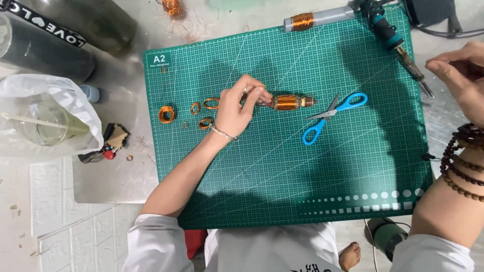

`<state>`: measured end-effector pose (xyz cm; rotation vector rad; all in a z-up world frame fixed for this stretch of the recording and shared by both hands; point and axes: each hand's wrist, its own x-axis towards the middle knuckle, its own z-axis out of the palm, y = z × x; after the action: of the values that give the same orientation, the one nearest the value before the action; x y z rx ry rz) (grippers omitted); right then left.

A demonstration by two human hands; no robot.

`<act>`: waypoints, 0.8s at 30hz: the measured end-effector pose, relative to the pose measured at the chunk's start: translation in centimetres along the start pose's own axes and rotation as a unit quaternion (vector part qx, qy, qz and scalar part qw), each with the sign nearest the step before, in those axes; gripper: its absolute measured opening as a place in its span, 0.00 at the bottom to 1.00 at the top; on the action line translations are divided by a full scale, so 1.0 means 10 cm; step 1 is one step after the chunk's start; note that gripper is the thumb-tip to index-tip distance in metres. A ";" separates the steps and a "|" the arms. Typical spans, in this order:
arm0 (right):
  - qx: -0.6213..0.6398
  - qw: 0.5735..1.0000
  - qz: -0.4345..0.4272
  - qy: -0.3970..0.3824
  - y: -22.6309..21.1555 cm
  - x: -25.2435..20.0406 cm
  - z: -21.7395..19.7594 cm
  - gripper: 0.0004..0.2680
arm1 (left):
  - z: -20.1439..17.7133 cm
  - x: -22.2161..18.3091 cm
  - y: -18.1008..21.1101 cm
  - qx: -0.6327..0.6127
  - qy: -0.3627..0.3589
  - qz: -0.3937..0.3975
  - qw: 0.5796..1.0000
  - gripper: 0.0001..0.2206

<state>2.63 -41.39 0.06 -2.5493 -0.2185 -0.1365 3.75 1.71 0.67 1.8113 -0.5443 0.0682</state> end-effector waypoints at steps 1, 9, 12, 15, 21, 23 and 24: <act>-0.002 1.000 0.001 0.001 0.01 0.01 -0.02 0.09 | 0.00 -0.01 -0.01 -0.002 -0.001 0.001 1.000 0.06; -0.033 0.998 -0.034 -0.037 -0.56 0.10 -0.21 0.04 | 0.09 -0.06 -0.23 0.218 -0.101 0.054 0.969 0.15; -0.100 0.993 -0.036 -0.058 -0.99 0.11 -0.28 0.05 | 0.19 -0.06 -0.38 0.336 -0.143 0.087 0.927 0.21; -0.142 0.988 -0.038 -0.056 -0.84 0.11 -0.18 0.12 | 0.23 -0.10 -0.41 0.363 -0.137 0.070 0.919 0.21; -0.228 0.968 -0.051 -0.090 -1.24 0.14 0.04 0.23 | 0.24 -0.12 -0.39 0.335 -0.124 0.065 0.932 0.19; -0.150 0.979 -0.114 -0.074 -1.61 0.12 0.19 0.18 | 0.25 -0.17 -0.40 0.332 -0.122 0.068 0.933 0.19; -0.074 0.980 -0.181 -0.042 -1.80 0.16 0.24 0.14 | 0.24 -0.13 -0.41 0.336 -0.112 0.081 0.932 0.18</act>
<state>0.96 -25.02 7.94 -2.6401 -0.7296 -0.1900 3.72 0.80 -4.13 2.4545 -0.9111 0.1800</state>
